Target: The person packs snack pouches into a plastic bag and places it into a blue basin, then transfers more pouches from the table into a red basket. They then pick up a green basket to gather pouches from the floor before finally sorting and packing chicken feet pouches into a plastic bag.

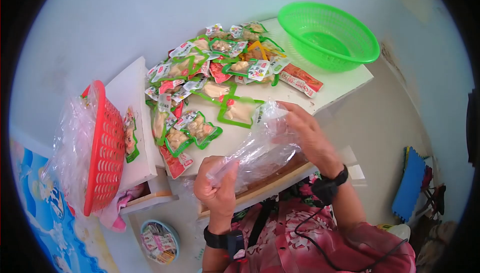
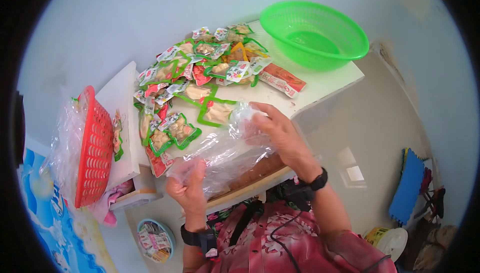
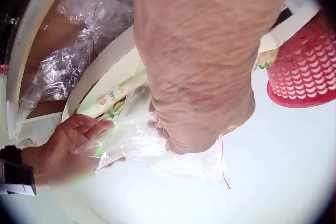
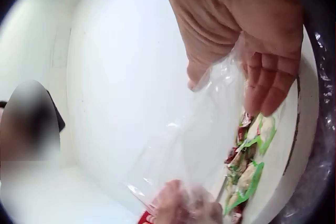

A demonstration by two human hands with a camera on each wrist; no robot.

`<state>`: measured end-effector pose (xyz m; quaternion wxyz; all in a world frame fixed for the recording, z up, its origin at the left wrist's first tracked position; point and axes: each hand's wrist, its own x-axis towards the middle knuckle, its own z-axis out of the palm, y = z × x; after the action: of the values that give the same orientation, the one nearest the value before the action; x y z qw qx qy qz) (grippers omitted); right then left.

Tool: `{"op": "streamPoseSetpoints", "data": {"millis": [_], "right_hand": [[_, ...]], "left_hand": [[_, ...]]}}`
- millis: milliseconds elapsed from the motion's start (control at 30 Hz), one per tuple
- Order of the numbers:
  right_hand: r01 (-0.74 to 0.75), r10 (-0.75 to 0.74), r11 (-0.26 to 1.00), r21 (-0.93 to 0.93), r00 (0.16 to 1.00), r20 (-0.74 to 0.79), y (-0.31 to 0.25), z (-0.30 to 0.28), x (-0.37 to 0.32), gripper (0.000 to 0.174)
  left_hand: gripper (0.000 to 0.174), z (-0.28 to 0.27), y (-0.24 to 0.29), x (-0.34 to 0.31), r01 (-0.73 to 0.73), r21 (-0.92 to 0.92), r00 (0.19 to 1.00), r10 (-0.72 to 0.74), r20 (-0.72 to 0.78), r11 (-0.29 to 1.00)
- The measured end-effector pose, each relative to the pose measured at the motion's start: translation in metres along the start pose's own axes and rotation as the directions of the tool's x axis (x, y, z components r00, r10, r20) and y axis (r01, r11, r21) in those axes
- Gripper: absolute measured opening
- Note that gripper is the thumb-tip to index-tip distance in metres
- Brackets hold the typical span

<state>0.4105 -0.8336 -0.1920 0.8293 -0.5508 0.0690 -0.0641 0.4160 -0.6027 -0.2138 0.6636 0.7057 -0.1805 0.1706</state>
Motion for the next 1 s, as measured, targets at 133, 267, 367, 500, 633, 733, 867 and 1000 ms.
{"op": "streamPoseSetpoints", "data": {"millis": [133,267,367,500,633,733,867,1000], "right_hand": [[0.087,-0.09,0.994,-0.07,0.995,-0.048,0.026,-0.02,0.011,0.02],[0.263,-0.278,0.959,-0.105,0.943,-0.182,0.021,-0.014,-0.001,0.013],[0.247,-0.277,0.956,-0.155,0.937,-0.213,0.023,-0.016,-0.005,0.014],[0.146,-0.189,0.966,-0.215,0.962,-0.197,0.024,-0.013,0.001,0.016],[0.35,-0.47,0.683,-0.641,0.883,-0.018,0.024,-0.01,0.026,0.016],[0.529,-0.62,0.126,-0.839,0.702,0.35,0.024,0.003,0.038,0.022],[0.513,-0.506,-0.067,-0.856,0.721,0.473,0.036,0.02,0.043,0.042],[0.466,-0.416,-0.047,-0.883,0.795,0.441,0.036,0.007,0.036,0.049]], "left_hand": [[0.015,0.011,0.009,0.005,0.161,-0.229,0.978,-0.186,-0.092,0.96],[0.03,-0.005,0.008,0.013,0.401,-0.378,0.896,-0.443,-0.028,0.835],[0.033,-0.003,0.009,0.011,0.45,-0.467,0.861,-0.509,0.0,0.761],[0.032,-0.026,0.002,0.004,0.449,-0.431,0.852,-0.521,-0.058,0.782],[0.027,-0.059,0.026,0.021,0.273,-0.314,0.795,-0.397,-0.459,0.91],[0.026,-0.088,0.054,0.022,0.15,-0.115,0.74,-0.189,-0.646,0.982],[0.03,-0.087,0.094,0.033,-0.015,0.396,0.675,0.301,-0.674,0.918],[0.025,-0.064,0.089,0.04,-0.104,0.658,0.869,0.39,-0.304,0.745]]}}
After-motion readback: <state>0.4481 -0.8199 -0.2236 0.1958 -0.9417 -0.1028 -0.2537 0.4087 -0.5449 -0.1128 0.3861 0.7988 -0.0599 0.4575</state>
